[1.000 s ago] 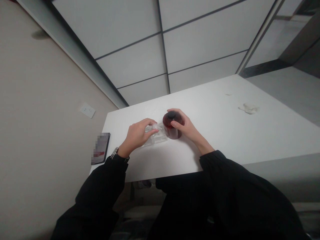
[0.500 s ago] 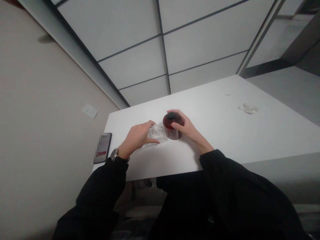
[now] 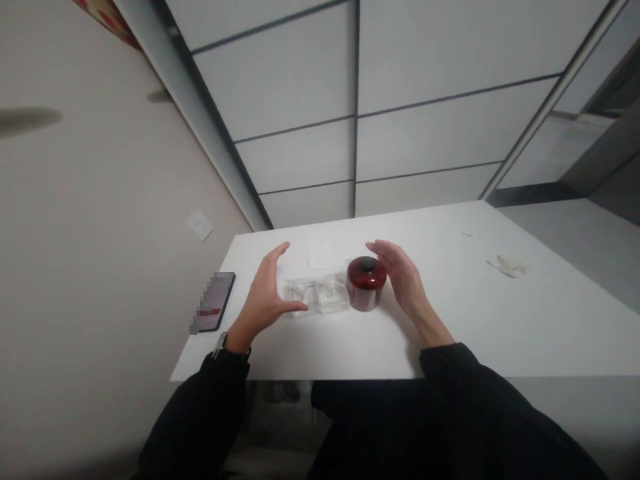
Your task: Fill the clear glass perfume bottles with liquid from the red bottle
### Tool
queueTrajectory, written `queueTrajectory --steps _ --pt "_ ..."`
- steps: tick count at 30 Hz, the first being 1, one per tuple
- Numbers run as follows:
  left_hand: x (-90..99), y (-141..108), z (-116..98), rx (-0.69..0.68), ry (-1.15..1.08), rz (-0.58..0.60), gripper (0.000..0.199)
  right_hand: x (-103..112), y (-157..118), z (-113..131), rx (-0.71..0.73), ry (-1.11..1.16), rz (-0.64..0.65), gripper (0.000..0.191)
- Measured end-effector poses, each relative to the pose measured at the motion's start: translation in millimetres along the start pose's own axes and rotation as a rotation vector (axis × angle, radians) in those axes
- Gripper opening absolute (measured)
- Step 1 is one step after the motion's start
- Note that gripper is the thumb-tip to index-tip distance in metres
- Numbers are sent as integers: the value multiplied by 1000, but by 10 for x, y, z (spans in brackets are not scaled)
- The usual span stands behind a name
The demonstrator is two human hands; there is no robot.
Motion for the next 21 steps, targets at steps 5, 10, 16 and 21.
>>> queueTrajectory --steps 5,10,16,21 --pt "-491 -361 686 126 -457 129 143 47 3 485 59 -291 -99 38" --pt "-317 -333 515 32 -319 -167 115 -290 65 561 -7 -259 -33 47" --pt "-25 256 -656 -289 -139 -2 52 -464 4 342 -38 -302 -220 33" --pt "-126 782 -1217 -382 20 436 25 -472 -39 325 -27 -342 -227 25"
Point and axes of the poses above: each hand's wrist, its own y-axis towards the middle knuckle, its own x-axis out of the back of the hand, z = x × y, the point moved 6 cm from there along y, towards the middle knuckle, and after that the axes turned 10 degrees about z, right-handed, at the moved point
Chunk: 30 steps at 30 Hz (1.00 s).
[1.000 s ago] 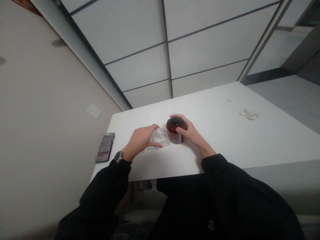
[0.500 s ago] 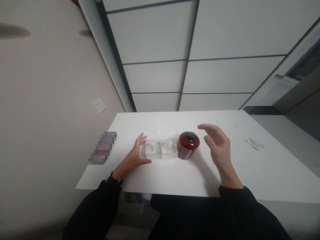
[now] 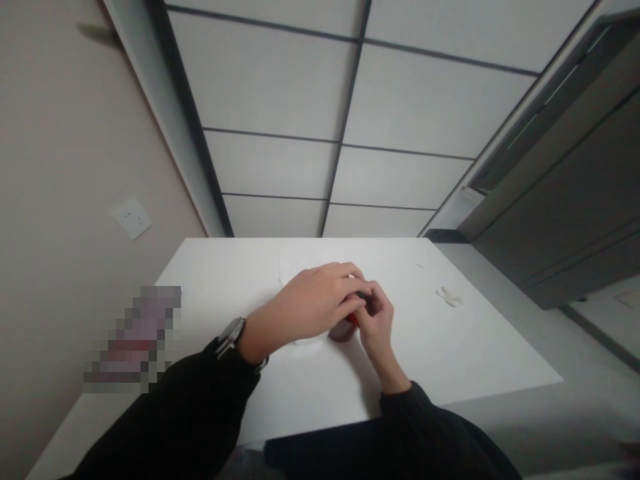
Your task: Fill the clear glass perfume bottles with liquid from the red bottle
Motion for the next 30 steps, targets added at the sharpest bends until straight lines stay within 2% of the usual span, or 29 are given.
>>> queueTrajectory --steps 3,5,8,11,13,17,20,22,26,30 --pt "88 146 64 12 61 139 18 -27 2 25 82 -35 74 27" --pt "145 169 98 -40 45 162 17 -21 4 20 119 -44 68 29" --pt "172 171 93 -147 4 185 31 19 17 -7 140 -5 26 34" --pt "134 176 63 -204 -32 238 40 20 45 1 148 -31 72 32" --pt "117 186 72 -184 -38 238 41 13 55 7 133 -53 104 35" --pt "100 221 170 -35 18 181 36 9 39 -37 72 47 90 57" --pt "42 260 145 -92 -17 210 39 4 19 -79 35 87 63 65" --pt "-5 292 118 -137 -32 243 32 -9 18 -87 17 122 69 66" --pt "-39 379 146 -13 82 160 7 -36 32 -53 14 202 103 65" --pt "-87 436 140 208 313 90 27 -34 29 -47 4 146 90 64"
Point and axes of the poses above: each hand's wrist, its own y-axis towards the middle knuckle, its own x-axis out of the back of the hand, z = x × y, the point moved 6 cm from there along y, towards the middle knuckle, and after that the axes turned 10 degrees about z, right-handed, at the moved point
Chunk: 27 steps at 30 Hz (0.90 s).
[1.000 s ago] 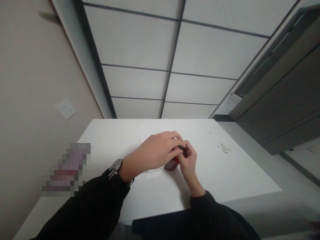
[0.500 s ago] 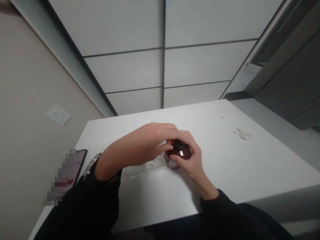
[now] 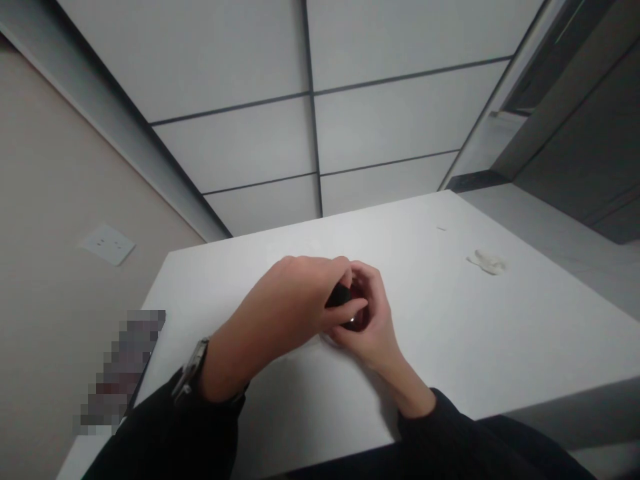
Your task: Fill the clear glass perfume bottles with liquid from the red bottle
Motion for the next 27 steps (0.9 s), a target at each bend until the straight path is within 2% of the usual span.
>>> queueTrajectory --steps 3,7,9,11,14,16,19,22,27 --pt "-5 -25 -11 92 103 20 39 -1 -13 1 22 -11 -11 64" --pt "-31 -112 -27 -67 -73 158 26 9 -25 6 45 -26 -15 64" --pt "-21 -147 -10 -81 -138 191 21 17 -28 -1 49 -26 -8 68" --pt "79 -161 20 -13 -164 78 8 24 -32 -15 46 -23 -4 70" --pt "316 -173 63 65 -222 -195 23 36 -45 -28 35 -29 -13 70" --pt "398 -116 125 53 -285 -244 18 31 -54 -23 32 -19 -3 69" --pt "330 99 357 85 -366 -121 19 24 -72 -10 26 -16 13 67" --pt "93 369 591 102 -377 74 24 37 -94 -2 25 -40 -3 66" --pt "-356 721 642 -67 -258 361 24 47 -113 35 76 -58 -19 62"
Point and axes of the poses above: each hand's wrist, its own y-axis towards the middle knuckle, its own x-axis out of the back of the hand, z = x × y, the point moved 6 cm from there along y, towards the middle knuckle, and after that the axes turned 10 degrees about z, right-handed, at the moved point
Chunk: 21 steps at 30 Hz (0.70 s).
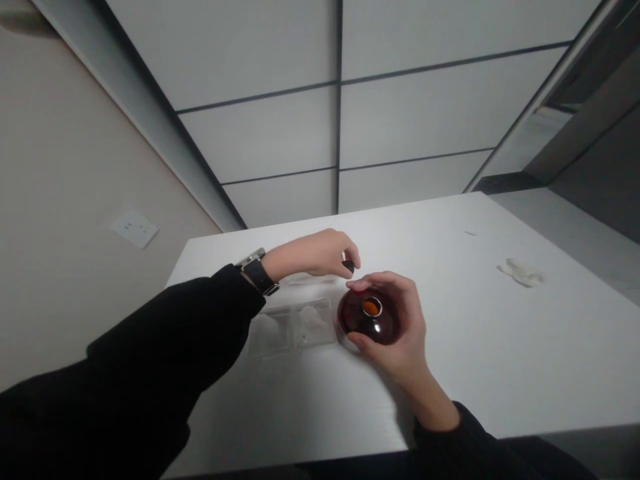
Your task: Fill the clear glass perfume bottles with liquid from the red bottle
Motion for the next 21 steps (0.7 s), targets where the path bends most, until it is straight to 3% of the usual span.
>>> queueTrajectory --steps 4,9,13,15,17,19,21 --pt "-178 212 -18 -81 54 102 26 10 -14 3 5 -6 -8 61" --pt "-394 285 -115 -204 114 211 20 17 -13 -7 6 -8 -4 61" --pt "-363 223 -151 -265 92 275 15 19 13 16 19 -10 17 58" --pt "-199 79 -132 -253 54 208 24 20 17 28 13 -11 20 57" --pt "31 -202 -66 -197 -22 22 39 18 11 28 2 -15 19 57" --pt "174 -621 56 -122 -122 -186 39 23 0 5 -11 -24 17 55" --pt "158 -1117 246 -62 -261 -429 41 41 -4 -39 -17 -22 28 58"
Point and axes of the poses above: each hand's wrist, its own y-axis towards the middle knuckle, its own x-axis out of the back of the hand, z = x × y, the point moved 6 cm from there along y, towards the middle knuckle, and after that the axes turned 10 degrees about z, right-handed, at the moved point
